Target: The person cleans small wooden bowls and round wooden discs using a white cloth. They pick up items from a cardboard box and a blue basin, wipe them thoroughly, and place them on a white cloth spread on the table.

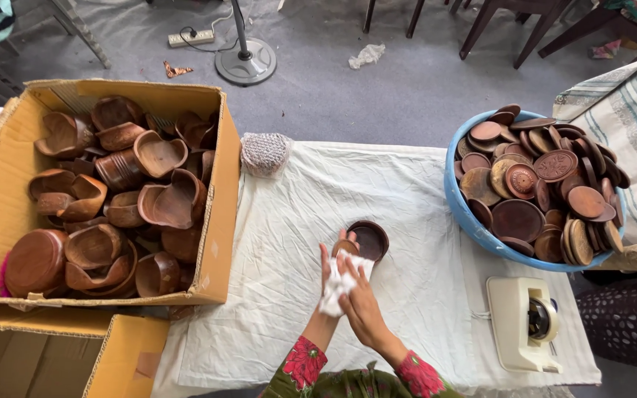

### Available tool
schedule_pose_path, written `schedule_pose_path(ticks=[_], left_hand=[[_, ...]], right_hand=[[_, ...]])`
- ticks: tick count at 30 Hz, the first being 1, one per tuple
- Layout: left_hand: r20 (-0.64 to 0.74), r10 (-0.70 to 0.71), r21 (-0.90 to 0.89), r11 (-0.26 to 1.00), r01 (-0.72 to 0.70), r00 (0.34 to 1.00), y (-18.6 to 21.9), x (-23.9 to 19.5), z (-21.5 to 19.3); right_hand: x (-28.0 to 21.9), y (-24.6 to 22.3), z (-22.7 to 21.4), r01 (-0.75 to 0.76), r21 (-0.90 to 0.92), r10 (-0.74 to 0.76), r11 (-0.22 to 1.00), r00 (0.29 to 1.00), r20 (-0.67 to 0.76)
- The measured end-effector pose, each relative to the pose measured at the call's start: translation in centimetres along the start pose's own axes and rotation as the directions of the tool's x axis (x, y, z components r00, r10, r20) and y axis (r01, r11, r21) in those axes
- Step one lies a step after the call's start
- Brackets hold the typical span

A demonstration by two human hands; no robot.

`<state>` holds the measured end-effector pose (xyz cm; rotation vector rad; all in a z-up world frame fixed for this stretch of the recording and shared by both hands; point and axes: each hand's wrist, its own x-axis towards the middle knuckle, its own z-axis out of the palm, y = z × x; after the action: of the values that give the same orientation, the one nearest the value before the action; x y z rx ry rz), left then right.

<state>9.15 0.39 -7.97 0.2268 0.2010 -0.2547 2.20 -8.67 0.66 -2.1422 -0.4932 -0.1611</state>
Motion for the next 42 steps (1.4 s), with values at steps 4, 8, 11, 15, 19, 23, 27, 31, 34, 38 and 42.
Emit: schedule_pose_path(ticks=[4, 8, 11, 15, 19, 23, 27, 31, 34, 38, 42], left_hand=[[0.031, -0.065, 0.075, 0.995, 0.063, 0.997, 0.6, -3.1, 6.4], [0.213, 0.014, 0.298, 0.951, -0.078, 0.977, -2.6, -4.4, 5.9], [0.276, -0.043, 0.201, 0.980, -0.013, 0.960, -2.7, -2.0, 1.5], [0.193, -0.125, 0.039, 0.992, 0.119, 0.973, -2.4, 0.6, -2.4], [0.100, -0.139, 0.277, 0.955, 0.106, 0.985, -3.8, -5.2, 4.7], [0.189, 0.176, 0.782, 0.568, -0.257, 0.966, -4.1, -5.2, 6.5], [0.536, 0.337, 0.789, -0.527, -0.317, 0.774, -0.6, -4.9, 9.7], [0.395, 0.362, 0.915, -0.232, -0.329, 0.844, 1.2, -4.0, 9.6], [0.198, 0.289, 0.934, 0.236, -0.270, 0.937, 1.7, -3.2, 8.3], [-0.066, -0.033, 0.317, 0.947, 0.052, 0.997, -0.2, -2.7, 5.1], [0.063, -0.116, 0.339, 0.937, 0.088, 0.991, -2.1, -4.9, 7.2]], right_hand=[[1.1, 1.1, -2.1, 0.024, -0.003, -0.023, 1.000, 0.983, 0.181], [3.9, -0.6, -3.3, 0.004, -0.003, -0.004, 1.000, 0.998, 0.060], [2.1, -2.1, -2.6, 0.008, -0.184, 0.013, 0.983, 0.993, 0.114], [-0.3, -0.2, -1.7, -0.004, -0.137, 0.029, 0.991, 0.983, 0.181], [0.3, 5.4, -1.4, -0.218, 0.143, 0.213, 0.965, 0.976, 0.050], [-3.7, 12.9, 2.2, -0.386, 0.727, 0.478, 0.567, 0.874, 0.091], [-2.5, 5.7, 0.8, -0.387, 0.909, 0.600, 0.155, 0.768, 0.224], [-2.2, 5.0, 0.0, -0.394, 0.908, 0.703, 0.143, 0.686, 0.187], [-3.2, 6.6, 0.3, -0.386, 0.922, 0.777, -0.034, 0.570, 0.267], [-4.9, 9.2, 1.1, -0.452, 0.888, 0.782, 0.084, 0.583, 0.223], [-3.4, 6.4, -0.1, -0.502, 0.435, 0.649, 0.748, 0.691, -0.318]])
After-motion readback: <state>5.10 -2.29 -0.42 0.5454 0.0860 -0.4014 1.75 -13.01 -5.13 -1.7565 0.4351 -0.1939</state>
